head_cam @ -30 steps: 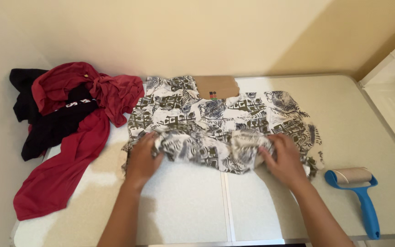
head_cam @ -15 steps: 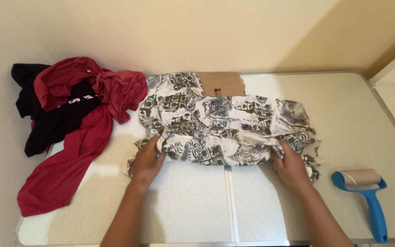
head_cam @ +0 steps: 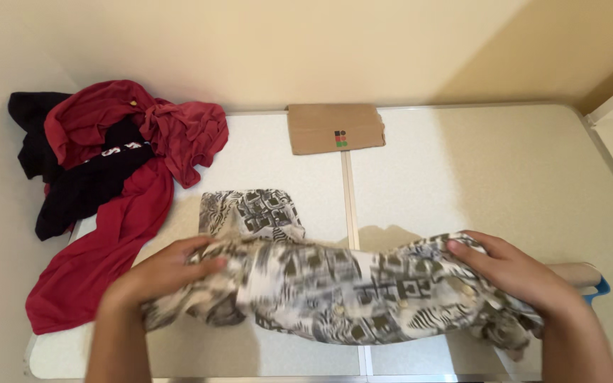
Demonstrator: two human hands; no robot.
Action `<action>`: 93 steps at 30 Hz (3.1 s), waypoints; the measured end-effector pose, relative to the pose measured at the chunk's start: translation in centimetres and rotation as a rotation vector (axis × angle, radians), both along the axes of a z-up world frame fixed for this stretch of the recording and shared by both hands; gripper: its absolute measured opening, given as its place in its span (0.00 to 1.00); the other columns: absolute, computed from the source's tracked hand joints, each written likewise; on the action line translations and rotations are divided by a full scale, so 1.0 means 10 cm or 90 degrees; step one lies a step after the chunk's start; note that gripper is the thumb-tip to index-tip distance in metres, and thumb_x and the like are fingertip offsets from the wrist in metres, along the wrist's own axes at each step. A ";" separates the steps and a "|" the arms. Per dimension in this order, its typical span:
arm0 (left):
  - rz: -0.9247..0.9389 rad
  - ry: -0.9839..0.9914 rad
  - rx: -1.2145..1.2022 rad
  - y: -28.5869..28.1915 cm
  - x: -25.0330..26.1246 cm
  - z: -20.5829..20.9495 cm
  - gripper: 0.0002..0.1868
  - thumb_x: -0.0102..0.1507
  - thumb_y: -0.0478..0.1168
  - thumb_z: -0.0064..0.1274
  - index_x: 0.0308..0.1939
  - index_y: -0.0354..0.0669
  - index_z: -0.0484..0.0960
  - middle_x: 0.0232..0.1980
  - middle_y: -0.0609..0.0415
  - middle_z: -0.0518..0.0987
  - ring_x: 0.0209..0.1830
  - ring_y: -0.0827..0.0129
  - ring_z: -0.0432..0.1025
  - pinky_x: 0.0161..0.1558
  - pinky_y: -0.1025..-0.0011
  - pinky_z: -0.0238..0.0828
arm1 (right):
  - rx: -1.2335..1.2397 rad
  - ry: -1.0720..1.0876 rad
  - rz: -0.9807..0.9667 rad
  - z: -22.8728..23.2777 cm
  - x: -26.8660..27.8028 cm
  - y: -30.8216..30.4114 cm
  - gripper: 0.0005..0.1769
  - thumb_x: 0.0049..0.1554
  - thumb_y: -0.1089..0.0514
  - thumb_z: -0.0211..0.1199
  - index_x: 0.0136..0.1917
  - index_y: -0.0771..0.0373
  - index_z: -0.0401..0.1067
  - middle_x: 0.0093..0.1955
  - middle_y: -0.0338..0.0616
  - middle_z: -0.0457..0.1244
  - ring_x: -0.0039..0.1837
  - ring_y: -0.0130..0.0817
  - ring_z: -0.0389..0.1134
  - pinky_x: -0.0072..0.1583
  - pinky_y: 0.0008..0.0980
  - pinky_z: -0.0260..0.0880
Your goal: The person uses a lint roller to clean a patterned shirt laid flat on a table. They roll the tool across the fabric repeatedly, then fold the shirt and smooth it out.
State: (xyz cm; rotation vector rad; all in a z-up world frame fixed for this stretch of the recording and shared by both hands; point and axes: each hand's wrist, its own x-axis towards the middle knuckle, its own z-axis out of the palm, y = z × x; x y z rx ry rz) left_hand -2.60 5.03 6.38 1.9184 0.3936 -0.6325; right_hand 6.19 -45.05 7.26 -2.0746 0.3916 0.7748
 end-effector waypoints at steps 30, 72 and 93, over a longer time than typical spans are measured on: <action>0.134 -0.313 0.099 -0.52 0.00 -0.89 0.15 0.61 0.42 0.61 0.51 0.48 0.83 0.48 0.49 0.85 0.47 0.62 0.78 0.50 0.65 0.75 | -0.140 -0.515 -0.010 -1.17 -0.33 0.23 0.17 0.60 0.49 0.59 0.55 0.61 0.77 0.41 0.54 0.69 0.38 0.48 0.70 0.45 0.40 0.69; 0.060 -0.393 0.612 -0.51 0.90 -1.30 0.24 0.66 0.53 0.46 0.61 0.44 0.78 0.68 0.36 0.70 0.68 0.41 0.61 0.62 0.32 0.49 | -0.252 -0.358 0.122 -0.68 0.31 0.06 0.25 0.62 0.40 0.60 0.48 0.65 0.79 0.35 0.57 0.67 0.36 0.48 0.69 0.44 0.44 0.68; 0.211 -0.705 0.599 -0.31 2.10 -0.69 0.31 0.62 0.39 0.60 0.68 0.35 0.71 0.70 0.29 0.67 0.69 0.35 0.62 0.67 0.46 0.58 | -0.443 -0.755 0.147 -1.06 1.59 0.47 0.35 0.61 0.38 0.63 0.71 0.63 0.70 0.74 0.65 0.55 0.79 0.60 0.50 0.77 0.63 0.42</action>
